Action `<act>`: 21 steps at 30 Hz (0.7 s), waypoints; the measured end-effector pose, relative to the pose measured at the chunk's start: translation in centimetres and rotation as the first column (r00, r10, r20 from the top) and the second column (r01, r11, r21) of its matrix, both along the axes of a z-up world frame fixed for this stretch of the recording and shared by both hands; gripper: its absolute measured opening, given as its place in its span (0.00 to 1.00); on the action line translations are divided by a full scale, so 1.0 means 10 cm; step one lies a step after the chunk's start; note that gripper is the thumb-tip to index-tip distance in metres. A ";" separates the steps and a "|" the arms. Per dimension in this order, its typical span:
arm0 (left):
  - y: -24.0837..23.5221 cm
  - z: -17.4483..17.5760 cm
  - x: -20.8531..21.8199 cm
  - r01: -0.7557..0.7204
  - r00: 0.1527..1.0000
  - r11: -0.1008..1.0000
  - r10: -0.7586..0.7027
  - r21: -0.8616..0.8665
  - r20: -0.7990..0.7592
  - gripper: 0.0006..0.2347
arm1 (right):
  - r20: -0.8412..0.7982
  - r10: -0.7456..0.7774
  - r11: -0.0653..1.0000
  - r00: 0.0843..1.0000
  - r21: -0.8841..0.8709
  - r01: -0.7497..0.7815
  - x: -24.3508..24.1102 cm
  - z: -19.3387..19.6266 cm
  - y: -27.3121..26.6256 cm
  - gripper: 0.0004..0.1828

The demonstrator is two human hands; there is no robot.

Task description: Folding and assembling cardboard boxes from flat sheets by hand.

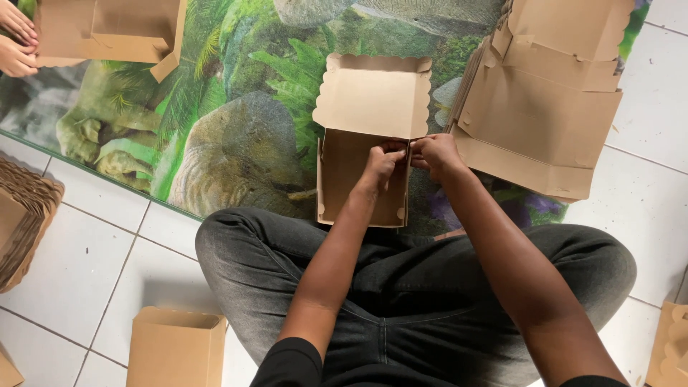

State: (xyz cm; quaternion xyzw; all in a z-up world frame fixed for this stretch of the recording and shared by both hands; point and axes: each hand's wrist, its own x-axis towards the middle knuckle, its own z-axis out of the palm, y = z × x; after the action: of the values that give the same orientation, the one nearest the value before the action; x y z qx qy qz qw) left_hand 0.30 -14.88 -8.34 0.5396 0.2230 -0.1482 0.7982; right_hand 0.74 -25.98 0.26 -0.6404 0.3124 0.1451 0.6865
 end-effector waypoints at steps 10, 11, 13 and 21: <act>-0.08 0.01 -0.06 0.024 1.000 0.944 -0.025 0.328 -0.001 0.08 | 0.018 0.017 1.000 1.000 -0.022 -0.017 -0.05 0.07 0.08 0.13; -0.09 -0.07 -0.06 -0.003 1.000 0.930 0.003 0.368 0.001 0.08 | 0.031 0.019 0.999 0.999 -0.032 -0.018 -0.06 0.10 0.09 0.13; -0.09 -0.02 -0.12 -0.030 1.000 0.914 0.030 0.406 0.005 0.08 | 0.044 0.022 0.999 0.999 -0.045 -0.020 -0.09 0.14 0.11 0.14; -0.07 0.80 -0.43 -0.103 0.979 0.776 -0.033 0.622 0.203 0.06 | 0.068 0.263 0.826 0.962 -0.531 -0.188 -0.19 0.33 0.17 0.19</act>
State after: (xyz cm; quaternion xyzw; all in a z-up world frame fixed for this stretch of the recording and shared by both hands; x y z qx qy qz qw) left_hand -4.02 -15.58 -0.38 0.7831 0.1873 0.0055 0.5930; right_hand -1.17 -24.23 3.55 -0.8427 0.2137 0.0908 0.4858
